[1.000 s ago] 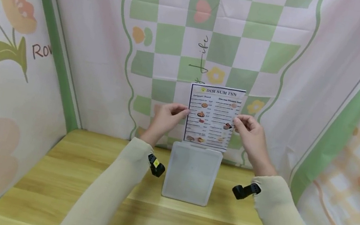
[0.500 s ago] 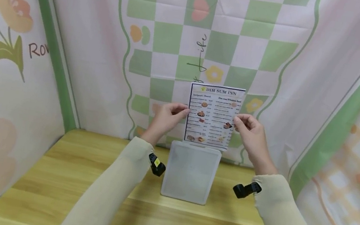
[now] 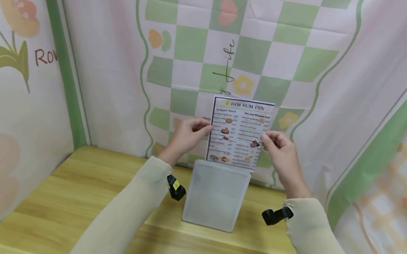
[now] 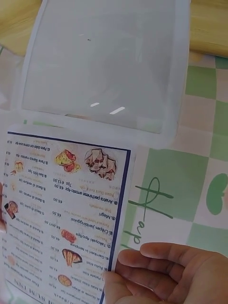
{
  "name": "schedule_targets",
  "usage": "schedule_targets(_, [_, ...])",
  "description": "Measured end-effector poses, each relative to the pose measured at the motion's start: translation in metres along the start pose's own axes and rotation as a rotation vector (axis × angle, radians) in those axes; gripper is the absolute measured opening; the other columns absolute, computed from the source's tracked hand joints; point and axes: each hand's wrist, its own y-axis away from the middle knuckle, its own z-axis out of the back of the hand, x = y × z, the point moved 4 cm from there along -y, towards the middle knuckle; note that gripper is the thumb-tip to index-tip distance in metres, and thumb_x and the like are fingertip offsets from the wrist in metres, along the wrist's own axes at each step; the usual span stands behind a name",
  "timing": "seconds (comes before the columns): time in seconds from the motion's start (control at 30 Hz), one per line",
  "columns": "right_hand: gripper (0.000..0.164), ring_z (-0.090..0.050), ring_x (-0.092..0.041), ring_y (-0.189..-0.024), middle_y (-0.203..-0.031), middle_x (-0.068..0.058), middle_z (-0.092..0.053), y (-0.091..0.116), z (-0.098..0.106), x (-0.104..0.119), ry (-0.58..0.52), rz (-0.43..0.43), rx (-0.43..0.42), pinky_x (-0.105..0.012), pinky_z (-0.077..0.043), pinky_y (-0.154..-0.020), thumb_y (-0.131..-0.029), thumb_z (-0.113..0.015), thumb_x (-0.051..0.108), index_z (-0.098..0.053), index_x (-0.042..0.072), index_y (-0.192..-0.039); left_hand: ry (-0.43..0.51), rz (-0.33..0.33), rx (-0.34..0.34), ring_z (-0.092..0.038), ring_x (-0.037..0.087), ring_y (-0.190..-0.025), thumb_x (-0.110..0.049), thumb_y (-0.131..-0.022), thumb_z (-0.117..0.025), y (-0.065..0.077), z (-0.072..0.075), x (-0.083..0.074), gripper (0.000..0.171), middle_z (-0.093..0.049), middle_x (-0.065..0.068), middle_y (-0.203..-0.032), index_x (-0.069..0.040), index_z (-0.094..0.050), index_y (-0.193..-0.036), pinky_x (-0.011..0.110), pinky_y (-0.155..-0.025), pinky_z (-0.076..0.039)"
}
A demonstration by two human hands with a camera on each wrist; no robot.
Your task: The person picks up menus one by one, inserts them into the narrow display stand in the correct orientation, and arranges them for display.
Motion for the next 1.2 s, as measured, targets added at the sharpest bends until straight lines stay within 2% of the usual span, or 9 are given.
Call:
schedule_targets(0.2, [0.04, -0.054, -0.016, -0.095, -0.101, -0.001, -0.058, -0.002, -0.005, -0.004, -0.027, 0.03, 0.002, -0.02, -0.048, -0.082, -0.102, -0.059, 0.033, -0.058, -0.002, -0.121, 0.004, 0.002, -0.011, -0.064, 0.016, -0.097, -0.026, -0.099, -0.066, 0.0, 0.002, 0.006, 0.021, -0.071, 0.0, -0.104, -0.011, -0.073, -0.113, 0.032, -0.085, -0.052])
schedule_targets(0.43, [0.042, -0.054, -0.017, -0.096, -0.103, -0.003, -0.058, -0.002, -0.007, -0.007, -0.022, 0.031, 0.011, -0.02, -0.048, -0.081, -0.102, -0.059, 0.034, -0.059, -0.003, -0.121, 0.014, 0.01, -0.009, -0.064, 0.016, -0.098, -0.026, -0.099, -0.066, 0.001, 0.003, 0.008, 0.022, -0.07, -0.001, -0.106, -0.012, -0.073, -0.115, 0.033, -0.087, -0.053])
schedule_targets(0.67, [0.044, -0.053, -0.022, -0.1, -0.106, -0.004, -0.059, 0.0, -0.007, -0.01, -0.008, -0.017, 0.011, -0.024, -0.047, -0.084, -0.101, -0.059, 0.04, -0.059, 0.001, -0.122, 0.021, 0.012, -0.004, -0.064, 0.016, -0.099, -0.028, -0.099, -0.066, 0.002, 0.003, 0.009, 0.023, -0.07, -0.002, -0.107, -0.013, -0.073, -0.115, 0.033, -0.087, -0.052])
schedule_targets(0.83, [0.049, -0.053, -0.026, -0.107, -0.113, -0.009, -0.058, 0.001, -0.007, -0.014, 0.004, -0.047, 0.027, -0.023, -0.047, -0.086, -0.102, -0.057, 0.041, -0.056, -0.001, -0.128, 0.002, 0.014, -0.005, -0.063, 0.016, -0.099, -0.028, -0.099, -0.066, 0.003, 0.003, 0.01, 0.023, -0.07, -0.002, -0.107, -0.013, -0.073, -0.115, 0.033, -0.088, -0.052])
schedule_targets(1.2, [0.049, -0.055, -0.022, -0.105, -0.112, -0.007, -0.059, 0.004, -0.007, -0.018, 0.007, -0.037, 0.031, -0.021, -0.048, -0.086, -0.103, -0.056, 0.04, -0.056, -0.003, -0.127, -0.001, 0.015, -0.002, -0.063, 0.017, -0.098, -0.026, -0.099, -0.066, 0.003, 0.0, 0.014, 0.023, -0.07, 0.001, -0.103, -0.01, -0.072, -0.115, 0.033, -0.088, -0.052])
